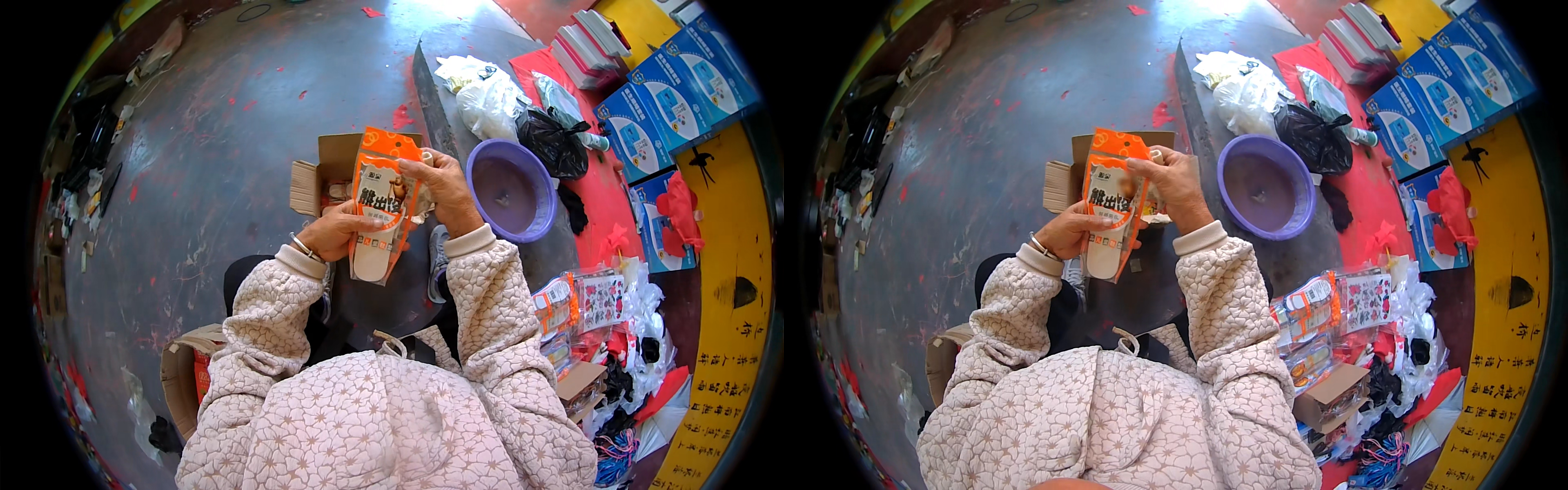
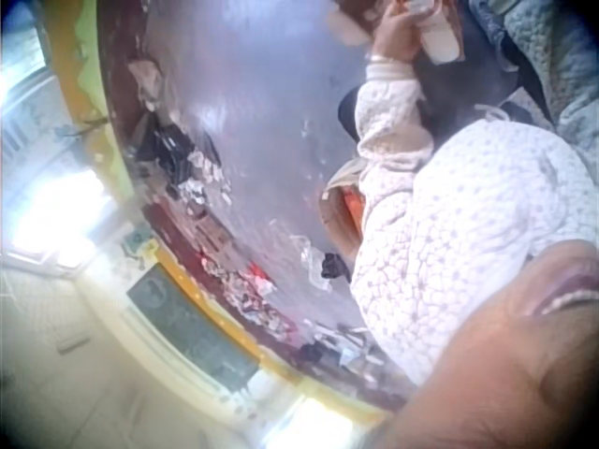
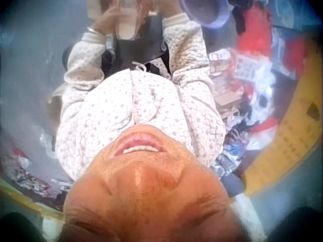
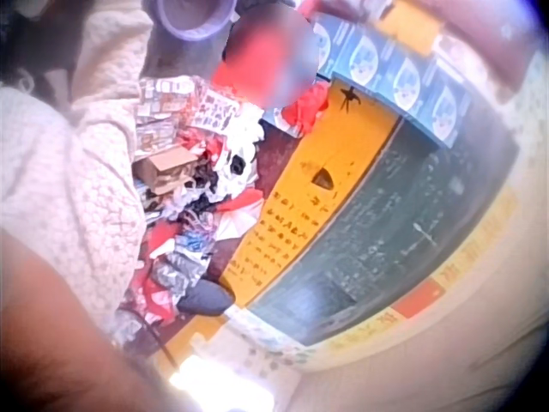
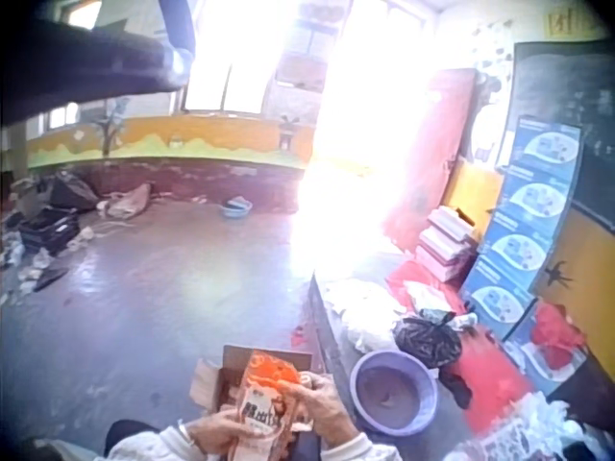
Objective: The person sits on the floor and wipes the surface of packaged items with a cloth before placing them into a cardboard box. The person handles multiple packages and a blue plastic item, wiping each one individually.
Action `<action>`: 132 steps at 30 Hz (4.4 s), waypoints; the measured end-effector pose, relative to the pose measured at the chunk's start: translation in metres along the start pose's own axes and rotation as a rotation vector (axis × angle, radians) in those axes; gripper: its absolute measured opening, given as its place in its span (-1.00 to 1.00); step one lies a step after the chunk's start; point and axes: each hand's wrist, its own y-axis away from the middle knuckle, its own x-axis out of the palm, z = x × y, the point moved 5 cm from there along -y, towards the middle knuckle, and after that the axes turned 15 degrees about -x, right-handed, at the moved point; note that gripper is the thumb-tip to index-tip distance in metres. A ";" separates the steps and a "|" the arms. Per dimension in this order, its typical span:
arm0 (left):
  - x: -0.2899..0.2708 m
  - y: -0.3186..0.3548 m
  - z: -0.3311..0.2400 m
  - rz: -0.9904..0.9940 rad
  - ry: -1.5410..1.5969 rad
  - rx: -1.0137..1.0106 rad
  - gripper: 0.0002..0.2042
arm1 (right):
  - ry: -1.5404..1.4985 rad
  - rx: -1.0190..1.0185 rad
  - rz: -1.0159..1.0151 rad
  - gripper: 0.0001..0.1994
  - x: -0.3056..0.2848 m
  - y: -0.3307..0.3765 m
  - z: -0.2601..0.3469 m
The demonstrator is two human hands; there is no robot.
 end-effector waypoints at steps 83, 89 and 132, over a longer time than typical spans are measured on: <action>0.007 -0.014 -0.021 -0.333 -0.265 0.580 -0.40 | 0.989 -0.331 -0.108 -0.70 0.022 0.004 0.023; -0.015 -0.011 -0.026 0.081 0.406 0.387 -0.50 | 0.842 -0.562 0.132 -0.69 0.060 0.020 -0.013; -0.010 0.002 -0.008 -0.024 0.226 0.166 -0.41 | 0.851 -0.681 -0.283 -0.92 0.010 0.024 0.062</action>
